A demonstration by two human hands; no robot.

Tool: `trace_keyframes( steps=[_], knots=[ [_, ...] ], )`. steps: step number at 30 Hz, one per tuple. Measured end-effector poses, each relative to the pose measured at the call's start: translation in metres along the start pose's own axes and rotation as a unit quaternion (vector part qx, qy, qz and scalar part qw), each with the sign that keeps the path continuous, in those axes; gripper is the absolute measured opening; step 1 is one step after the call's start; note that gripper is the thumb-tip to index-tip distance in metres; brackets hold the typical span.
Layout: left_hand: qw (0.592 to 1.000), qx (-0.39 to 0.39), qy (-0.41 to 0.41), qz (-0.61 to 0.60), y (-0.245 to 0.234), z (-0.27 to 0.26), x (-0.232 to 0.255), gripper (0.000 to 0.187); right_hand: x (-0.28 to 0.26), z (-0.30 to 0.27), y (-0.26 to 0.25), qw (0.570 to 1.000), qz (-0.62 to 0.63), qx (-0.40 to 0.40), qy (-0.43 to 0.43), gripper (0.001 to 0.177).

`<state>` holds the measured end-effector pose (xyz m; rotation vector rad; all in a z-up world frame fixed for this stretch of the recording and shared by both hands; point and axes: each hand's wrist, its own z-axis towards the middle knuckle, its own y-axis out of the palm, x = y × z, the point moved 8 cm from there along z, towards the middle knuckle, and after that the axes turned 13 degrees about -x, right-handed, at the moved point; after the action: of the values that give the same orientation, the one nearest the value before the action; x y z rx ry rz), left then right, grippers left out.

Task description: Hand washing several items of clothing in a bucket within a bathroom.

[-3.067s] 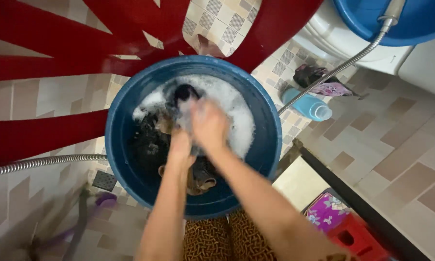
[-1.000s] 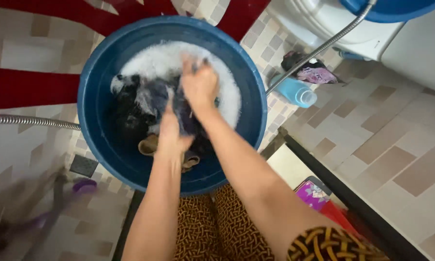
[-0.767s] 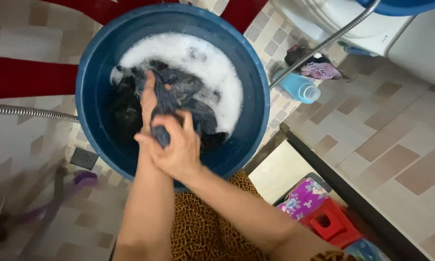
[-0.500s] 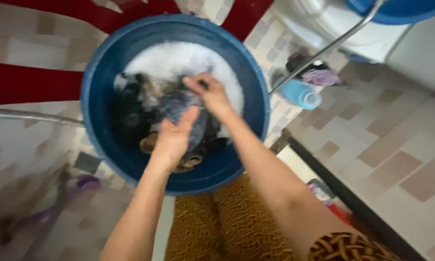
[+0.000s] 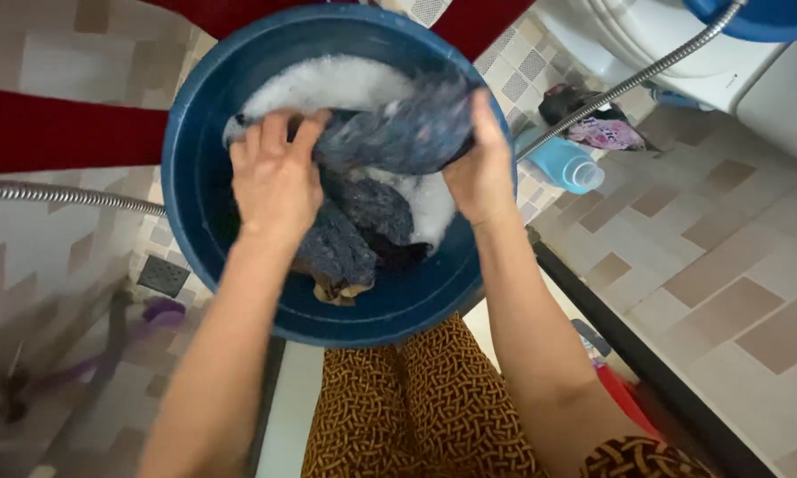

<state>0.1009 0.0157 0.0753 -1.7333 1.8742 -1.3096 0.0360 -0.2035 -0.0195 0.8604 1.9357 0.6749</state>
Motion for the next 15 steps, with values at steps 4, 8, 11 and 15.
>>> trace_keyframes(
  steps=[4, 8, 11, 15],
  knots=[
    [0.995, 0.096, 0.017, -0.003, 0.077, 0.030, -0.005, 0.064, 0.011, 0.015, -0.010, 0.784, -0.541, 0.247, 0.179, 0.062],
    [0.998, 0.045, -0.013, 0.047, 0.108, 0.057, -0.010, 0.072, 0.067, 0.038, 0.014, 0.515, -0.846, 0.085, -0.113, 0.051],
    [0.974, -0.185, -0.112, 0.065, 0.156, 0.081, -0.036, 0.052, 0.098, 0.056, -0.022, 0.545, -0.833, 0.094, 0.003, 0.052],
    [0.989, -0.079, -0.077, -0.099, 0.215, 0.106, -0.061, 0.093, 0.105, 0.072, -0.048, 0.508, -0.858, 0.070, 0.021, 0.068]
  ],
)
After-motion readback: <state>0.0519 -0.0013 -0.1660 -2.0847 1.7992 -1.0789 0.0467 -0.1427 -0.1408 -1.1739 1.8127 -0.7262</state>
